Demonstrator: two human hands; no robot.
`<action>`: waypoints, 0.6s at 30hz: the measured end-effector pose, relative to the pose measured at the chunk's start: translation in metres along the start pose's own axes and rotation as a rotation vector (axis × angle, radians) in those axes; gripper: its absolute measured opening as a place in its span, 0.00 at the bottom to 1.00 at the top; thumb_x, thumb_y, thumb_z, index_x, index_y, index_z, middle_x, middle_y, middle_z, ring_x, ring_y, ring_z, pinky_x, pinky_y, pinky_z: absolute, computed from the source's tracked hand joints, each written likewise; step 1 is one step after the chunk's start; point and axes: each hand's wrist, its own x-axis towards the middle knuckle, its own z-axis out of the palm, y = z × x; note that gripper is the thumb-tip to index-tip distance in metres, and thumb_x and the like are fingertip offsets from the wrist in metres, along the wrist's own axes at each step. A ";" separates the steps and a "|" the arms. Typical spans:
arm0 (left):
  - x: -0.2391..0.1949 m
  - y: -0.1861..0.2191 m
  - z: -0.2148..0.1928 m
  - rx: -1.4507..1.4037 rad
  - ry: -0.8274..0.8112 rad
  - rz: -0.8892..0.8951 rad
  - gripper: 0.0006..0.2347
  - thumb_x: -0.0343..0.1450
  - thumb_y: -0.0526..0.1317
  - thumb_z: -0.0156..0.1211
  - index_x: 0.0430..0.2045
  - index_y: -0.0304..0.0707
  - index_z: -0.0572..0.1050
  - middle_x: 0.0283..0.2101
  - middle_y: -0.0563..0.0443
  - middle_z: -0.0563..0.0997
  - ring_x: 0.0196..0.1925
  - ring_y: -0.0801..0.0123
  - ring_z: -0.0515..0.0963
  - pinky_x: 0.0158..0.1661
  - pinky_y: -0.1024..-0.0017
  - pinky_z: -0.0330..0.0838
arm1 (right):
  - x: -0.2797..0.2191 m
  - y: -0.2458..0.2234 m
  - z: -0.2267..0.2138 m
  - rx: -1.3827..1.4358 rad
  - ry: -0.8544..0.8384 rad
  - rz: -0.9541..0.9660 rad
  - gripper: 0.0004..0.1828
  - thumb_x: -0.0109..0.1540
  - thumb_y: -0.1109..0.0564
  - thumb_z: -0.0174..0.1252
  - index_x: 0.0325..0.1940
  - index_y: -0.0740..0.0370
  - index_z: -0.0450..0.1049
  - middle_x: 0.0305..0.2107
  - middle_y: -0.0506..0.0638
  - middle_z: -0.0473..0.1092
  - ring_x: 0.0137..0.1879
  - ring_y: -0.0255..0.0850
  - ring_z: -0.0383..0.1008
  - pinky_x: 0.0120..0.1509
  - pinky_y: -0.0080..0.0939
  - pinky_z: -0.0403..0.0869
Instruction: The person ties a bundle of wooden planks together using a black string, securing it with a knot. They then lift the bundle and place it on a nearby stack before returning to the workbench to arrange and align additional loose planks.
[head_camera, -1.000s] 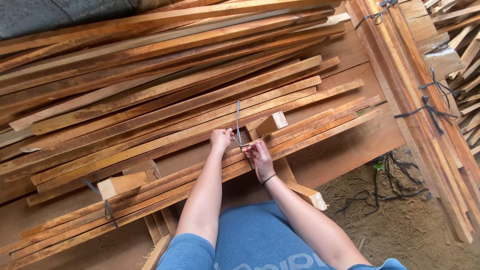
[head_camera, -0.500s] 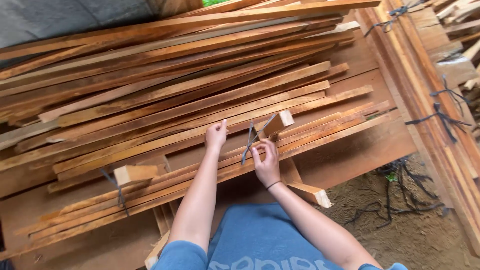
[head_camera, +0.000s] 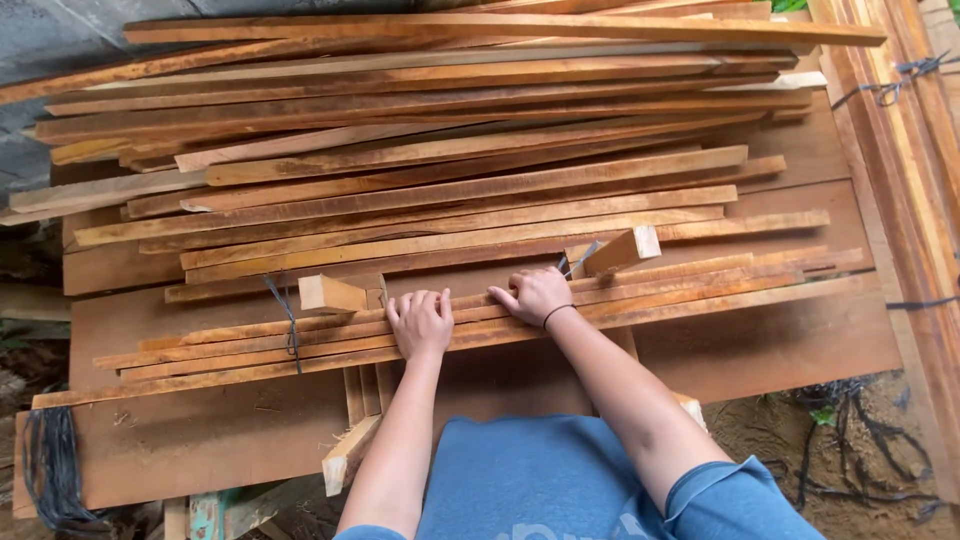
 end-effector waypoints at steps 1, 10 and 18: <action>0.001 0.001 0.002 -0.003 0.000 -0.011 0.17 0.77 0.59 0.45 0.33 0.57 0.81 0.43 0.63 0.83 0.57 0.70 0.76 0.70 0.56 0.50 | 0.001 0.001 -0.003 -0.005 -0.006 -0.009 0.33 0.65 0.24 0.41 0.36 0.48 0.79 0.31 0.47 0.79 0.44 0.46 0.82 0.57 0.49 0.71; 0.004 0.001 0.010 -0.040 0.032 -0.021 0.17 0.75 0.58 0.47 0.25 0.56 0.79 0.35 0.60 0.82 0.53 0.69 0.78 0.66 0.56 0.56 | 0.051 -0.002 -0.019 0.013 -0.704 0.035 0.50 0.53 0.10 0.36 0.62 0.39 0.75 0.54 0.44 0.77 0.65 0.48 0.74 0.67 0.51 0.72; -0.009 -0.005 0.007 -0.089 0.315 0.070 0.15 0.75 0.51 0.51 0.19 0.52 0.77 0.30 0.58 0.81 0.44 0.67 0.79 0.60 0.59 0.63 | 0.042 -0.031 -0.014 -0.037 -0.714 0.048 0.57 0.45 0.05 0.42 0.62 0.40 0.75 0.58 0.48 0.75 0.67 0.45 0.72 0.69 0.48 0.71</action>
